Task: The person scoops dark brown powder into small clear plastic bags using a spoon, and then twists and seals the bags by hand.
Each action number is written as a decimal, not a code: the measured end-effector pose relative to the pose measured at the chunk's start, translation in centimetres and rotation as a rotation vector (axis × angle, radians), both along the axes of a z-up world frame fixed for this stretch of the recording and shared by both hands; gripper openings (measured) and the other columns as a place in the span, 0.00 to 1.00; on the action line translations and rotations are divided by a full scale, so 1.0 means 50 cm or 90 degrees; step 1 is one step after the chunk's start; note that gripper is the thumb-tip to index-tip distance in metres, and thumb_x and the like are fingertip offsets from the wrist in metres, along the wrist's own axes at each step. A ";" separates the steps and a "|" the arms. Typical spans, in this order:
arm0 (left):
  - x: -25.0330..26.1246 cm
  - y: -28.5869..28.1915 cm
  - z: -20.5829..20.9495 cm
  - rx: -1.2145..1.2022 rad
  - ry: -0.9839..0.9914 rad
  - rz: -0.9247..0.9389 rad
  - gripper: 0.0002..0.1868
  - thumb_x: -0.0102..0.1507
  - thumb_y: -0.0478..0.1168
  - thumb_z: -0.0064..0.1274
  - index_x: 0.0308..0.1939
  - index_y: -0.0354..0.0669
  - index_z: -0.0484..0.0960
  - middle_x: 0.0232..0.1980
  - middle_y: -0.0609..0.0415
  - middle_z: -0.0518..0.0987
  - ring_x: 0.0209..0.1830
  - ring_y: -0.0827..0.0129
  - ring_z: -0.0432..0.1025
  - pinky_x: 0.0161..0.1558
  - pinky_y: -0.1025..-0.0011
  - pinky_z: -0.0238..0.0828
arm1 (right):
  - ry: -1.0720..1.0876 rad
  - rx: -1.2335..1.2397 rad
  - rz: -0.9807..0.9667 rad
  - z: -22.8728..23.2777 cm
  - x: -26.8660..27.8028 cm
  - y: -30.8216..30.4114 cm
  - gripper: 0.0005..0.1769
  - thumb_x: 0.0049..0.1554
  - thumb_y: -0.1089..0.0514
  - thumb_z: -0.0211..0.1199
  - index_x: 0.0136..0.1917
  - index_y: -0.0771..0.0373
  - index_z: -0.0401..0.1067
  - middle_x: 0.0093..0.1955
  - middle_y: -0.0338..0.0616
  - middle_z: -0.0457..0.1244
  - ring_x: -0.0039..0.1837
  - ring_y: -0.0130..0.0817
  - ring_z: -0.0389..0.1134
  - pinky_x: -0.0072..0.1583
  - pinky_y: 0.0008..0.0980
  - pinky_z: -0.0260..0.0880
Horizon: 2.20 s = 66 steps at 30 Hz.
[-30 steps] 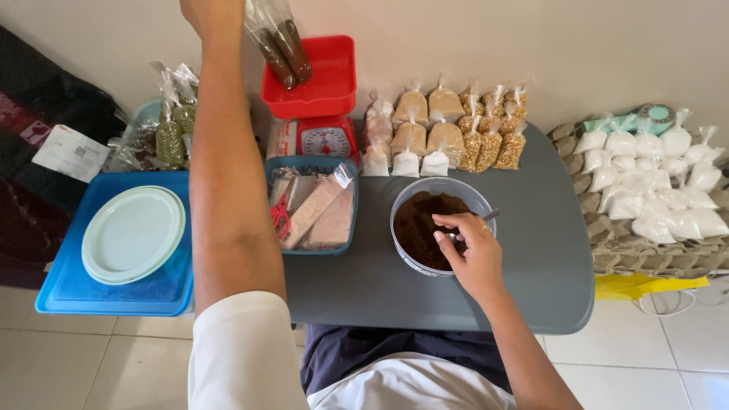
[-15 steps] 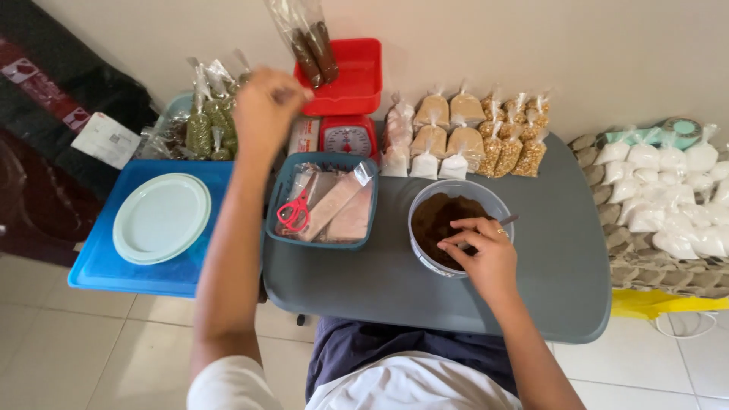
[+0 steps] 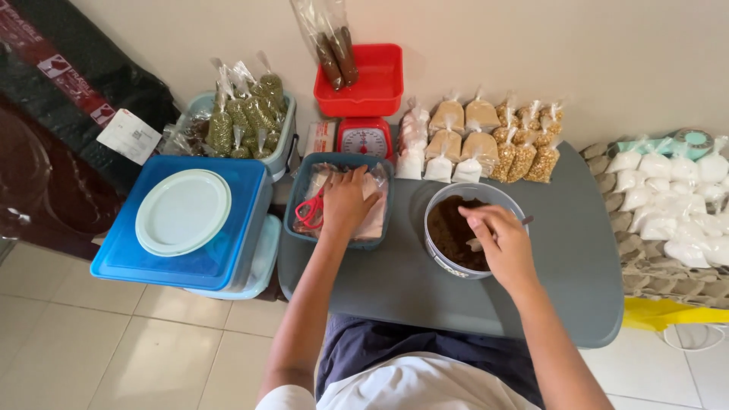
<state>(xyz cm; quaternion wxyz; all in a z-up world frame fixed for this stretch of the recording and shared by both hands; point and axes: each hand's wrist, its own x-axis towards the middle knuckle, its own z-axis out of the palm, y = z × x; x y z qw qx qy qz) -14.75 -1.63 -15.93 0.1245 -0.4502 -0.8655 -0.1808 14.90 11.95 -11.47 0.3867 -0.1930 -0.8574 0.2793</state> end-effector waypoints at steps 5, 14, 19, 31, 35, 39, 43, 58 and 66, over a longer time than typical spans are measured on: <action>-0.033 0.018 -0.048 -0.043 -0.014 0.030 0.36 0.56 0.56 0.66 0.66 0.55 0.73 0.61 0.51 0.80 0.65 0.51 0.71 0.65 0.49 0.65 | -0.066 -0.001 0.000 0.093 -0.127 -0.003 0.14 0.61 0.50 0.68 0.59 0.52 0.78 0.48 0.37 0.71 0.54 0.38 0.71 0.55 0.38 0.70; -0.004 0.011 -0.009 -0.020 -0.111 -0.028 0.32 0.59 0.45 0.64 0.67 0.51 0.72 0.65 0.48 0.73 0.64 0.46 0.71 0.61 0.50 0.70 | -0.357 -0.035 -0.037 0.074 -0.345 0.060 0.27 0.57 0.35 0.64 0.57 0.58 0.76 0.46 0.43 0.73 0.57 0.51 0.72 0.59 0.49 0.71; -0.008 0.010 -0.013 -0.045 -0.114 -0.078 0.26 0.61 0.44 0.60 0.61 0.59 0.69 0.62 0.52 0.77 0.66 0.49 0.70 0.60 0.50 0.66 | -0.363 -0.076 -0.041 0.001 -0.396 0.130 0.18 0.50 0.37 0.70 0.45 0.49 0.82 0.46 0.45 0.73 0.57 0.54 0.73 0.58 0.47 0.72; -0.004 0.002 -0.009 -0.038 -0.082 -0.119 0.23 0.61 0.41 0.60 0.60 0.61 0.74 0.61 0.57 0.74 0.64 0.53 0.68 0.61 0.53 0.67 | -0.471 -0.136 -0.009 0.107 -0.331 0.080 0.29 0.54 0.28 0.59 0.46 0.55 0.81 0.43 0.41 0.74 0.59 0.50 0.73 0.61 0.45 0.70; -0.004 -0.001 -0.006 -0.023 -0.087 -0.122 0.23 0.61 0.40 0.60 0.60 0.60 0.75 0.60 0.56 0.74 0.64 0.52 0.69 0.59 0.53 0.68 | -0.503 -0.097 0.042 0.040 -0.349 0.095 0.23 0.45 0.31 0.66 0.41 0.49 0.82 0.40 0.36 0.74 0.57 0.46 0.74 0.60 0.44 0.72; -0.006 -0.006 -0.009 0.026 -0.110 -0.156 0.22 0.61 0.35 0.60 0.57 0.60 0.75 0.58 0.58 0.74 0.63 0.54 0.69 0.58 0.54 0.67 | -0.406 -0.091 0.065 -0.009 -0.364 0.138 0.15 0.49 0.43 0.68 0.47 0.48 0.82 0.42 0.40 0.73 0.56 0.47 0.73 0.58 0.48 0.72; 0.006 -0.007 -0.003 0.021 -0.081 -0.147 0.20 0.60 0.38 0.61 0.55 0.63 0.76 0.57 0.60 0.76 0.64 0.55 0.69 0.59 0.54 0.68 | -0.310 -0.130 0.103 0.023 -0.342 0.155 0.12 0.53 0.49 0.67 0.51 0.47 0.82 0.41 0.34 0.73 0.52 0.37 0.74 0.57 0.39 0.71; -0.016 -0.005 -0.023 0.044 -0.069 -0.163 0.16 0.61 0.38 0.60 0.51 0.64 0.80 0.53 0.62 0.77 0.60 0.58 0.71 0.56 0.52 0.70 | -0.165 -0.028 0.032 0.195 -0.227 0.199 0.09 0.62 0.55 0.65 0.56 0.47 0.80 0.44 0.40 0.71 0.51 0.37 0.73 0.55 0.37 0.71; -0.029 0.001 -0.043 0.014 -0.066 -0.129 0.16 0.61 0.41 0.60 0.52 0.66 0.80 0.54 0.62 0.76 0.60 0.57 0.72 0.55 0.54 0.70 | -0.027 -0.170 0.053 0.236 -0.111 0.264 0.10 0.67 0.63 0.61 0.61 0.61 0.77 0.47 0.46 0.69 0.51 0.26 0.69 0.52 0.23 0.72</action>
